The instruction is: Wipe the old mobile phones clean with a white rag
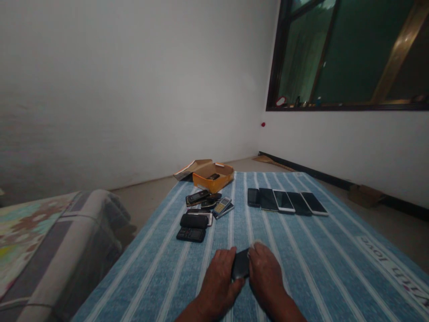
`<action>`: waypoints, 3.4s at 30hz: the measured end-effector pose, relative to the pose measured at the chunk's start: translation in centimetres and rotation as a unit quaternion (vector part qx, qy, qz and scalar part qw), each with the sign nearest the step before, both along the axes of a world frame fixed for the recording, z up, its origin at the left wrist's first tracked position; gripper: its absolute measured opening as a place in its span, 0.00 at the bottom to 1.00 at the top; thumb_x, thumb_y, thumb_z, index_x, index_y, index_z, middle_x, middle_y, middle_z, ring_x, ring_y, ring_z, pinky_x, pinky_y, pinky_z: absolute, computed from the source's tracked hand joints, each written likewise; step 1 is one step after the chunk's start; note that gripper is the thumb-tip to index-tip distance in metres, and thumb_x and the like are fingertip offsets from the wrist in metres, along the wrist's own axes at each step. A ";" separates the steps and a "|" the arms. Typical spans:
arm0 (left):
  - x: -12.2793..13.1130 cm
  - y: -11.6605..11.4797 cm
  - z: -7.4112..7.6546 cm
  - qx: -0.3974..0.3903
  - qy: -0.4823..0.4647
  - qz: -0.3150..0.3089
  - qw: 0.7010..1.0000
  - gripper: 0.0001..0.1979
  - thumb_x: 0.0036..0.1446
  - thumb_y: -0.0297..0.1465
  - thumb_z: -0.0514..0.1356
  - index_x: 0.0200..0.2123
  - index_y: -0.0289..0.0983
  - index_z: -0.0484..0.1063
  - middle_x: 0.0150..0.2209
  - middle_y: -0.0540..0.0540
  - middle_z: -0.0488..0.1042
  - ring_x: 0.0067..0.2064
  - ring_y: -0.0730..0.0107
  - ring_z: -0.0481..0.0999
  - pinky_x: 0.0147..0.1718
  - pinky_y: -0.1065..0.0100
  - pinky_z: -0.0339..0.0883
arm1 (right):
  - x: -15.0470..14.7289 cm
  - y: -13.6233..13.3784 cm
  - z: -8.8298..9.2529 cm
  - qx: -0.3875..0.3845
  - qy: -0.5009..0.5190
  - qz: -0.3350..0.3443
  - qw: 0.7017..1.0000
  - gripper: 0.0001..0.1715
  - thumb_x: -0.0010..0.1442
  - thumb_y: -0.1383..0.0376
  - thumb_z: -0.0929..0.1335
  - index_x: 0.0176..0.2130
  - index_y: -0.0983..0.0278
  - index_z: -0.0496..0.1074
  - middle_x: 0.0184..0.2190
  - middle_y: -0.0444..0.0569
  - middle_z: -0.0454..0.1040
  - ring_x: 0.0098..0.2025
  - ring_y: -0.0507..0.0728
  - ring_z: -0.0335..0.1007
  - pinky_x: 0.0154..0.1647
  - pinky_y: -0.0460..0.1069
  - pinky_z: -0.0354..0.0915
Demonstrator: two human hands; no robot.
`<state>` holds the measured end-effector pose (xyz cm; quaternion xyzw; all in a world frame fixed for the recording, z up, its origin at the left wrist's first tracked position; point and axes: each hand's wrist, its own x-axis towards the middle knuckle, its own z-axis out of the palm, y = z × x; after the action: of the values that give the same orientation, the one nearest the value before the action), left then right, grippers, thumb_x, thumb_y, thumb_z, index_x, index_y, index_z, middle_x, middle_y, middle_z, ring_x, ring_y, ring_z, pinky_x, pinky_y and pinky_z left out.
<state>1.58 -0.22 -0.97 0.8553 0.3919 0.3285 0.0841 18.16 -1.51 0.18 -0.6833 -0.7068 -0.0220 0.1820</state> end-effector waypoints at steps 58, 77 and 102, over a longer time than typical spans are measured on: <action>0.7 -0.4 2.5 -0.075 0.032 0.016 0.997 0.16 0.49 0.27 0.62 0.44 0.35 0.69 0.41 0.41 0.72 0.43 0.54 0.69 0.43 0.54 0.68 | 1.7 1.1 2.4 -0.072 0.012 0.000 0.997 0.18 0.63 0.75 0.60 0.42 0.61 0.76 0.40 0.52 0.74 0.45 0.59 0.68 0.42 0.48 0.59; 0.7 -0.5 2.1 -0.075 0.029 0.019 0.997 0.20 0.48 0.25 0.61 0.47 0.37 0.68 0.42 0.42 0.71 0.45 0.54 0.69 0.44 0.54 0.68 | 2.9 0.8 3.0 -0.114 0.020 -0.012 0.993 0.17 0.63 0.74 0.60 0.40 0.63 0.76 0.39 0.53 0.77 0.44 0.60 0.73 0.39 0.48 0.59; 0.7 -0.5 2.2 -0.085 0.021 0.019 0.996 0.21 0.48 0.24 0.62 0.47 0.37 0.68 0.43 0.42 0.70 0.46 0.54 0.68 0.46 0.54 0.67 | 3.3 -0.2 3.4 -0.147 -0.006 -0.004 0.989 0.17 0.62 0.75 0.60 0.37 0.64 0.76 0.36 0.55 0.78 0.40 0.61 0.75 0.35 0.49 0.59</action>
<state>2.24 -0.76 1.22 0.8440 0.4364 0.2777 0.1420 21.48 -1.68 3.54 -0.7052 -0.7007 0.0776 0.0753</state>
